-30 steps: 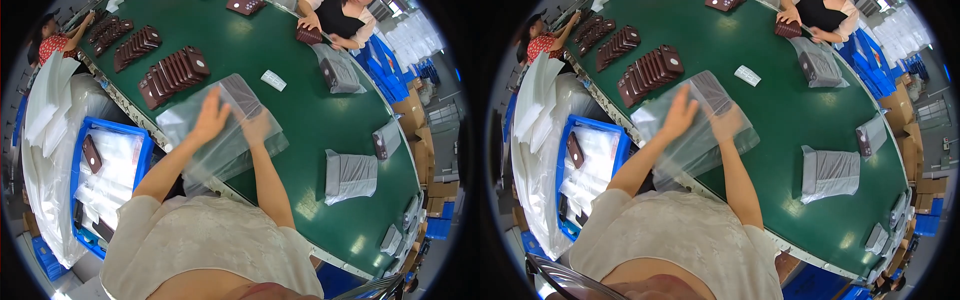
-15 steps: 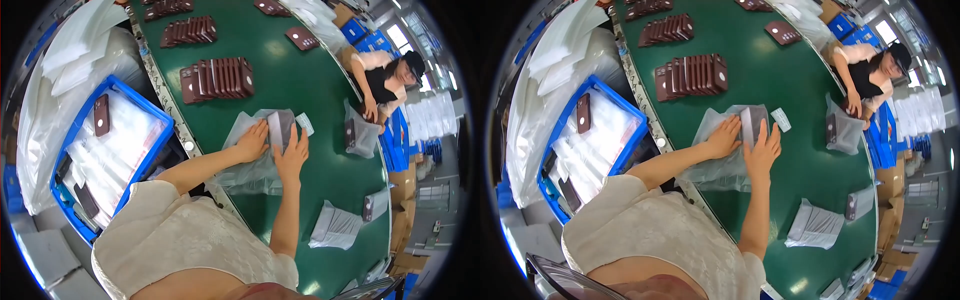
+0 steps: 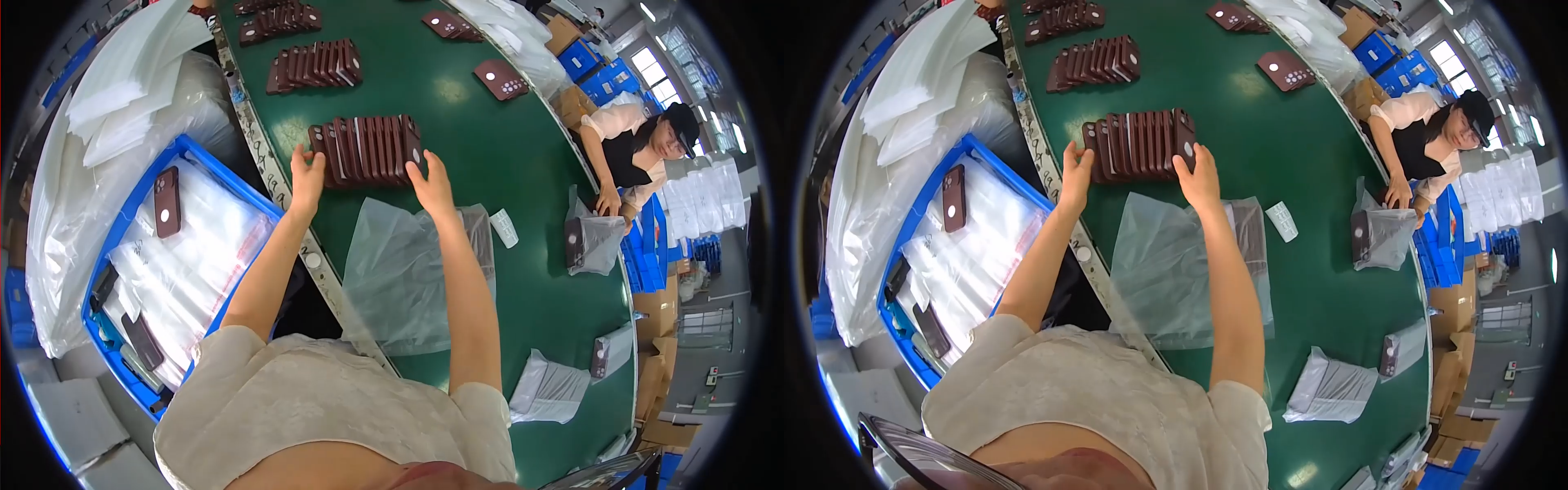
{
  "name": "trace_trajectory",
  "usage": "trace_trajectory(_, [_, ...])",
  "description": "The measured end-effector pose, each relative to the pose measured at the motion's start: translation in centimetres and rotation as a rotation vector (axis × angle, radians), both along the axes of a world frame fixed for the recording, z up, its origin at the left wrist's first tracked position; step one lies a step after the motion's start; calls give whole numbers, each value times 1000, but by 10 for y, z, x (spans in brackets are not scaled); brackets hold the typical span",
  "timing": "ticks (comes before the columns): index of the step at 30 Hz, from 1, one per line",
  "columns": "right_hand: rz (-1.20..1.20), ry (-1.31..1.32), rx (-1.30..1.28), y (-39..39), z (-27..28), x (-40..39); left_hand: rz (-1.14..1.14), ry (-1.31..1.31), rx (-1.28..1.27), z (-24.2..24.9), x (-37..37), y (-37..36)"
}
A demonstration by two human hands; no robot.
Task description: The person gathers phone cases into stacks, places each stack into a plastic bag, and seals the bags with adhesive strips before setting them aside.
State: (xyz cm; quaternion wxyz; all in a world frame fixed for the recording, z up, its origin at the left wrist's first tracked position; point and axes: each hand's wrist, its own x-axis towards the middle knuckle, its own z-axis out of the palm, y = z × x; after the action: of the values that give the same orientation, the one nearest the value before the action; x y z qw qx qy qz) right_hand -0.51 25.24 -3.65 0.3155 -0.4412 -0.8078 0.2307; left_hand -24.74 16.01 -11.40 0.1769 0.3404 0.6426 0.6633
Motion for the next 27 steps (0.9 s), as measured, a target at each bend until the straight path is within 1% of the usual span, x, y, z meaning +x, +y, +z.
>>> trace_trajectory(2, [-137,188,-162,21,-14,-19,-162,-384,-9,5,-6,19])
trace_trajectory(3, [-136,188,-157,22,-16,-25,-241,-579,-17,10,-6,25])
trace_trajectory(4, [-134,136,-170,25,-19,-31,-242,-575,-10,15,0,35])
trace_trajectory(6, [-138,35,-199,31,-18,-37,-263,50,-237,32,29,64])
trace_trajectory(7, [-147,35,-205,32,-18,-34,-272,49,-242,40,43,70])
trace_trajectory(9, [-138,264,-443,27,-1,-20,-276,412,-509,61,65,71])
trace_trajectory(10, [-131,382,-549,25,10,-15,-287,408,-506,65,66,71])
trace_trajectory(11, [-141,380,-545,22,12,-13,-319,372,-476,67,63,72])
trace_trajectory(13, [-177,403,-438,2,11,-21,-375,302,-427,76,56,66])
trace_trajectory(14, [-185,420,-378,0,16,-26,-372,307,-421,84,56,59])
trace_trajectory(15, [-181,427,-378,0,22,-30,-374,237,-168,88,57,44])
trace_trajectory(16, [-98,525,-295,-8,34,-35,-376,164,74,94,55,30])
trace_trajectory(18, [61,711,-129,-27,46,-40,-412,118,55,116,46,9])
trace_trajectory(19, [62,711,-139,-34,40,-39,-442,67,60,128,42,0])
trace_trajectory(20, [70,654,-115,-38,33,-38,-469,16,69,133,40,-7])
trace_trajectory(21, [77,598,-86,-41,26,-36,-464,16,69,122,38,-10])
trace_trajectory(22, [84,545,-50,-40,20,-36,-446,148,81,100,33,-9])
trace_trajectory(23, [86,548,-40,-38,16,-38,-428,281,95,78,29,-6])
trace_trajectory(24, [98,500,14,-37,11,-39,-410,412,109,75,28,-4])
trace_trajectory(25, [107,448,63,-38,5,-39,-413,412,113,70,28,-1])
trace_trajectory(27, [112,391,106,-43,4,-35,-368,429,21,70,33,-1])
